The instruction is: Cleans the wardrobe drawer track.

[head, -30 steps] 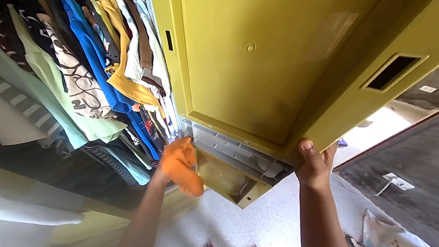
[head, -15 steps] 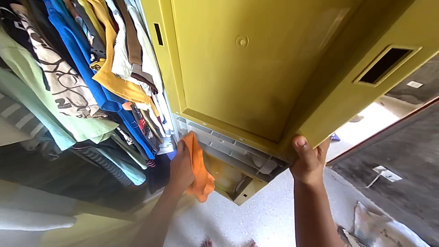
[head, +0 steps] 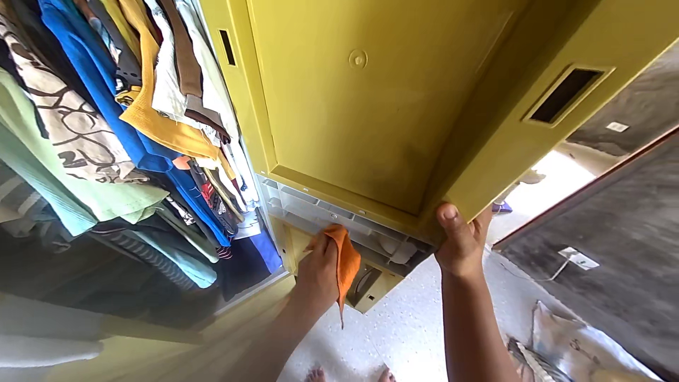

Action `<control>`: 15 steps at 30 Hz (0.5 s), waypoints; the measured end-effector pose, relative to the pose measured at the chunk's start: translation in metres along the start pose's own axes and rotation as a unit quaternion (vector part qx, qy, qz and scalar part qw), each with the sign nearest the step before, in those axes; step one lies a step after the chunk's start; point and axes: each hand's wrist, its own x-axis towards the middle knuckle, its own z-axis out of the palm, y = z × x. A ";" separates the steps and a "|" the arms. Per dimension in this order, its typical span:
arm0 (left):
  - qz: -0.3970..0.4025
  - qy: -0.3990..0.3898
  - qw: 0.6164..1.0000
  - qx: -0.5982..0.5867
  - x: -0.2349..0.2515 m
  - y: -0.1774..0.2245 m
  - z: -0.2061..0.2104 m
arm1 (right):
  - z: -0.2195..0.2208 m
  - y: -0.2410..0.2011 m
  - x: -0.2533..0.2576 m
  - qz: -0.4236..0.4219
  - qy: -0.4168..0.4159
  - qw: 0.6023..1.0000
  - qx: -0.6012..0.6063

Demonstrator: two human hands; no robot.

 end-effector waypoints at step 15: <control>0.045 -0.048 0.997 -0.028 -0.001 0.049 0.015 | 0.001 -0.002 -0.001 -0.004 -0.003 1.000 -0.019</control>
